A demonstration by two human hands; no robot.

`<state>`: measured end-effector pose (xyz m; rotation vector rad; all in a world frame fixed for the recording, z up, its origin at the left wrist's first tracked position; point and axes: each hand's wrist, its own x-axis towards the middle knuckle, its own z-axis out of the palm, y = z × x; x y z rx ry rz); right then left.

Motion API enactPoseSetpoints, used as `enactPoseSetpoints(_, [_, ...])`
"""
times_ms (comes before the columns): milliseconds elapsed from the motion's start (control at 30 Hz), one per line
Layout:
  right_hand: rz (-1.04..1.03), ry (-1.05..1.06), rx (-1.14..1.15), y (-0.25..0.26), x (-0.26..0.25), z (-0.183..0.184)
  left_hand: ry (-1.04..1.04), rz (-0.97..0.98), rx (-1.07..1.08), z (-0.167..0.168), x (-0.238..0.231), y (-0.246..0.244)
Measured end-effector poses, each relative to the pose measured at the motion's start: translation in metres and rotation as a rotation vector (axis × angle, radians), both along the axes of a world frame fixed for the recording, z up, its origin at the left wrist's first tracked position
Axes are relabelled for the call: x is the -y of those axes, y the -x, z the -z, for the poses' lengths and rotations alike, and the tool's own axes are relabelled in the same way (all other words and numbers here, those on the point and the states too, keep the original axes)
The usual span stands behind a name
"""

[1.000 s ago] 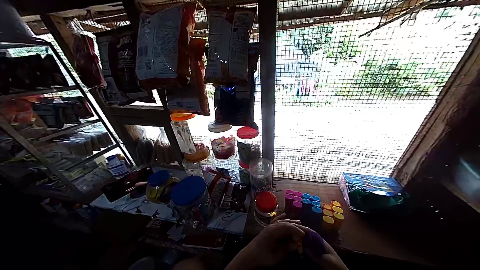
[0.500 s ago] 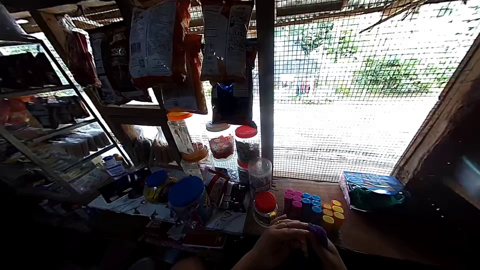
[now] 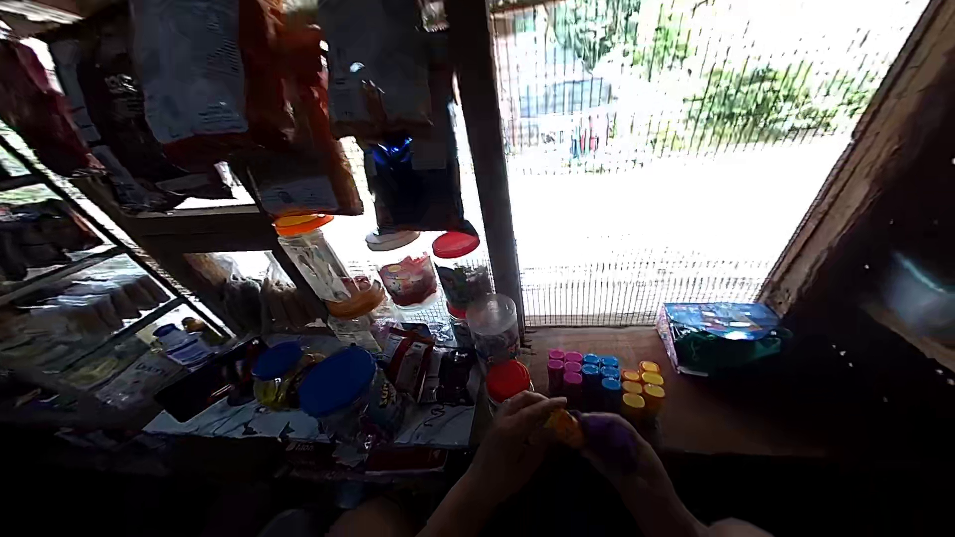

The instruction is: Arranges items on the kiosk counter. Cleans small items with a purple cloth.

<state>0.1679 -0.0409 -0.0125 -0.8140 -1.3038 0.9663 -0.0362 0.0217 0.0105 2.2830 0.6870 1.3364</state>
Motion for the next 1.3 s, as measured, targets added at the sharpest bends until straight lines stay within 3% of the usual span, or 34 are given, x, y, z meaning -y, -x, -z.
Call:
enactPoseSetpoints(233, [0.052,0.026,0.225,-0.004,0.003,-0.01,-0.056,-0.077,-0.013,-0.049,0.002,0.016])
enactPoseSetpoints(367, [-0.162,0.01,0.511,-0.004,0.004,-0.01,-0.061,-0.129,-0.016,-0.074,-0.008,0.011])
enactPoseSetpoints(567, [-0.535,0.016,0.86,0.001,0.0,-0.012,-0.061,0.001,-0.204,-0.07,-0.045,-0.061])
enactPoseSetpoints(700, [-0.596,0.009,0.897,0.0,-0.004,-0.016,0.009,0.015,-0.225,-0.056,-0.078,-0.103])
enactPoseSetpoints(900, [-0.622,-0.021,0.946,-0.004,-0.007,-0.023,0.122,0.027,-0.426,-0.049,-0.11,-0.129])
enactPoseSetpoints(1300, [-0.592,-0.09,0.912,-0.014,-0.014,-0.022,0.144,0.091,-0.727,-0.037,-0.117,-0.149])
